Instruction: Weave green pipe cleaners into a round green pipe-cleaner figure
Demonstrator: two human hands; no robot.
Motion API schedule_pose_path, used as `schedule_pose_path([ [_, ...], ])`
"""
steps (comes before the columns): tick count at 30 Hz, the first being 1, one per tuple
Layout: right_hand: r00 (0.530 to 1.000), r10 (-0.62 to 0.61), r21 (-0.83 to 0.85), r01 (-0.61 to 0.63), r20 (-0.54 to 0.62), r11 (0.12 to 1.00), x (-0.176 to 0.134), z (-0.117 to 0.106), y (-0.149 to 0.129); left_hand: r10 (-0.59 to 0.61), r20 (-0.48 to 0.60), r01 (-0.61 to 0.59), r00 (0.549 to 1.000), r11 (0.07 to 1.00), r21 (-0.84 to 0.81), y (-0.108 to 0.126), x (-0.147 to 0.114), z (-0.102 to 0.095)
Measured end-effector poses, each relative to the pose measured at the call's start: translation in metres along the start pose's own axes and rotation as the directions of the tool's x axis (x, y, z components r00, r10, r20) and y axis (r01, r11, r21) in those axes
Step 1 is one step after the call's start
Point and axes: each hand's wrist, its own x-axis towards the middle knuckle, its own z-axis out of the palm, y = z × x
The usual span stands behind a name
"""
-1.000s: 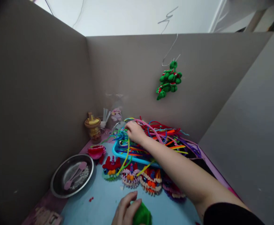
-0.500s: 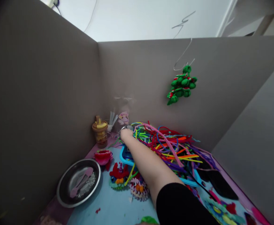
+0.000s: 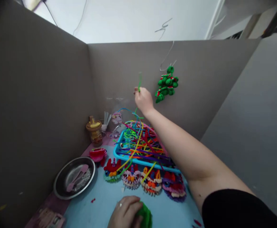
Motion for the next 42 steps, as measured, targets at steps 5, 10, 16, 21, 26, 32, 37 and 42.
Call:
schedule_pose_path([
  [5,0.988,0.150,0.026,-0.151,0.038,0.988,-0.004,-0.056,0.032,-0.229,0.032,0.230,0.973,0.973,-0.033,-0.003,0.006,-0.020],
  [10,0.869,0.364,-0.127,-0.341,0.334,0.932,-0.048,-0.098,0.058,-0.385,0.025,0.386,0.922,0.921,-0.045,-0.002,0.014,-0.034],
  [16,0.763,0.430,-0.130,-0.424,0.482,0.896,-0.145,-0.124,0.057,-0.413,0.153,0.405,0.898,0.910,0.086,0.023,0.028,-0.072],
  [21,0.621,0.463,0.075,-0.644,0.632,0.762,-0.206,-0.131,0.031,-0.351,0.240,0.340,0.905,0.936,0.086,0.043,0.063,-0.066],
  [26,0.612,0.382,0.204,-0.674,0.692,0.710,-0.227,-0.143,0.002,-0.251,0.163,0.247,0.954,0.968,0.040,0.028,0.121,-0.010],
  [32,0.639,0.423,0.293,-0.715,0.643,0.635,-0.236,-0.193,0.004,-0.258,0.350,0.198,0.901,0.960,0.198,-0.023,0.139,0.014],
  [37,0.636,0.635,0.361,-0.772,0.439,0.523,-0.253,-0.227,0.044,-0.329,0.177,0.312,0.928,0.943,0.117,-0.060,0.129,0.000],
  [42,0.641,0.732,0.373,-0.754,0.233,0.541,-0.263,-0.254,0.064,-0.470,-0.063,0.475,0.880,0.873,0.110,-0.086,0.160,-0.026],
])
